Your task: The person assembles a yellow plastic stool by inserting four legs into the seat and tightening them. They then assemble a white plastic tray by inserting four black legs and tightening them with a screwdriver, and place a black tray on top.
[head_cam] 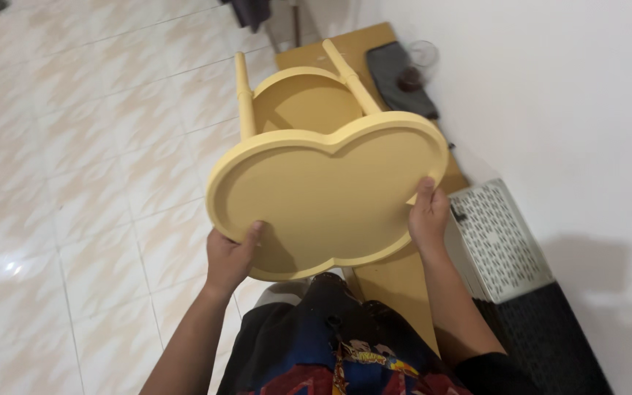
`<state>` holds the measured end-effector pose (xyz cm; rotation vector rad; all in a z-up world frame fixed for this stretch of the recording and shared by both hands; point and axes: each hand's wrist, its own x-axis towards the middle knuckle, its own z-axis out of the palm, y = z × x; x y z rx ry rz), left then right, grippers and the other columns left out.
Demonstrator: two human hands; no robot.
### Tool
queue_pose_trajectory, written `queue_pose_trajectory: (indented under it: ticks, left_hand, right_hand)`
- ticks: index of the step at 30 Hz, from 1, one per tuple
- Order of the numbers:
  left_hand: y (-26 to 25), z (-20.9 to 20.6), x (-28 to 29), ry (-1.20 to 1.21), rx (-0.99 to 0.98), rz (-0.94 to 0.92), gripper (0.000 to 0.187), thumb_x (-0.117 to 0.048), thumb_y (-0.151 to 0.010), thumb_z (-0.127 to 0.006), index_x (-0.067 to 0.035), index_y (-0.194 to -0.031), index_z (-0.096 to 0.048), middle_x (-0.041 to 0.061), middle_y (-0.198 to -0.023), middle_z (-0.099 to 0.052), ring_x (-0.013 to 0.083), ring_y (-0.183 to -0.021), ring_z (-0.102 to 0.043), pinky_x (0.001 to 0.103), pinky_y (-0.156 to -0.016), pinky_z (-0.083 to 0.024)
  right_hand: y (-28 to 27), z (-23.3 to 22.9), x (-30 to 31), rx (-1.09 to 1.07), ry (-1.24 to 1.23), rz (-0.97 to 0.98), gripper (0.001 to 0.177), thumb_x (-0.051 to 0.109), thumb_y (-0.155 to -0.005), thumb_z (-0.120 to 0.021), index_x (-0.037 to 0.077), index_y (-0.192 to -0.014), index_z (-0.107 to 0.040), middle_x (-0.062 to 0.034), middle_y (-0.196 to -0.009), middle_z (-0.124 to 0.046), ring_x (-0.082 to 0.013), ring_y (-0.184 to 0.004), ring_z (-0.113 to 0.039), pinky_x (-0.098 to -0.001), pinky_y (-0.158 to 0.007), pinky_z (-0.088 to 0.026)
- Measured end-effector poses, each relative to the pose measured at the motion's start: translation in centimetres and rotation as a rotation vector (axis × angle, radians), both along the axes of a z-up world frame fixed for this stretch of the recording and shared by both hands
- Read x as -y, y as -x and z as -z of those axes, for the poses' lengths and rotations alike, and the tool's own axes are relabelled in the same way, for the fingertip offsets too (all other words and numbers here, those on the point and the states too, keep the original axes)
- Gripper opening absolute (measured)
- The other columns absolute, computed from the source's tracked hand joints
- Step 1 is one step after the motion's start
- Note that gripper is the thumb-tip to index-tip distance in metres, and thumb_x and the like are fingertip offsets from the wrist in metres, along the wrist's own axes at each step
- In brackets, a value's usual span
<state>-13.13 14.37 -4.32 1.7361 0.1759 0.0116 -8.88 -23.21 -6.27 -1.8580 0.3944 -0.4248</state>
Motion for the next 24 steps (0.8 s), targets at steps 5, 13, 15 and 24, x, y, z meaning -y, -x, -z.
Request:
queue_pose_trajectory:
  ticks: [5,13,15,24]
  left_hand:
    - [2.6,-0.9,-3.4,0.01,0.258,-0.364,0.025,-0.022,-0.103,-0.068,0.001,-0.11,-0.062,0.004,-0.095,-0.071,0.0101,-0.081,-0.066,0.026,-0.069,-0.054]
    - [8.1,1.1,-10.3,0.052,0.102,-0.655,0.029,-0.025,-0.115,-0.049,0.002,-0.115,-0.061,0.007,-0.102,-0.067,0.0108,-0.089,-0.06,0.027,-0.076,-0.05]
    - [8.1,1.9,-11.4,0.171,0.036,-0.729,0.035,-0.029,-0.117,-0.047,0.004,-0.118,-0.06,0.01,-0.106,-0.068,0.0132,-0.091,-0.06,0.03,-0.077,-0.05]
    - [1.9,9.1,-20.1,0.421,-0.252,-0.891,0.052,-0.037,-0.111,-0.042,0.008,-0.136,-0.05,0.018,-0.129,-0.064,0.0262,-0.112,-0.067,0.039,-0.089,-0.057]
  right_hand:
    - [-1.3,-0.6,-3.2,0.022,-0.204,-0.494,0.033,0.03,-0.107,-0.062,-0.002,-0.114,-0.062,-0.0073,-0.102,-0.068,-0.0124,-0.09,-0.063,-0.0292,-0.08,-0.053]
    - [-0.7,-3.1,-13.3,-0.731,0.033,-0.668,0.07,0.028,-0.096,-0.063,0.013,-0.158,-0.032,-0.0121,-0.13,-0.065,-0.0236,-0.108,-0.071,-0.0404,-0.092,-0.058]
    - [-0.3,-2.4,-15.2,-0.777,0.053,-0.739,0.072,0.026,-0.096,-0.06,0.016,-0.16,-0.029,-0.0134,-0.129,-0.068,-0.0253,-0.112,-0.069,-0.0403,-0.094,-0.059]
    - [-1.9,9.9,-19.3,-0.612,-0.221,-1.037,0.071,0.013,-0.099,-0.057,0.006,-0.161,-0.021,-0.0161,-0.152,-0.054,-0.023,-0.137,-0.054,-0.0355,-0.11,-0.047]
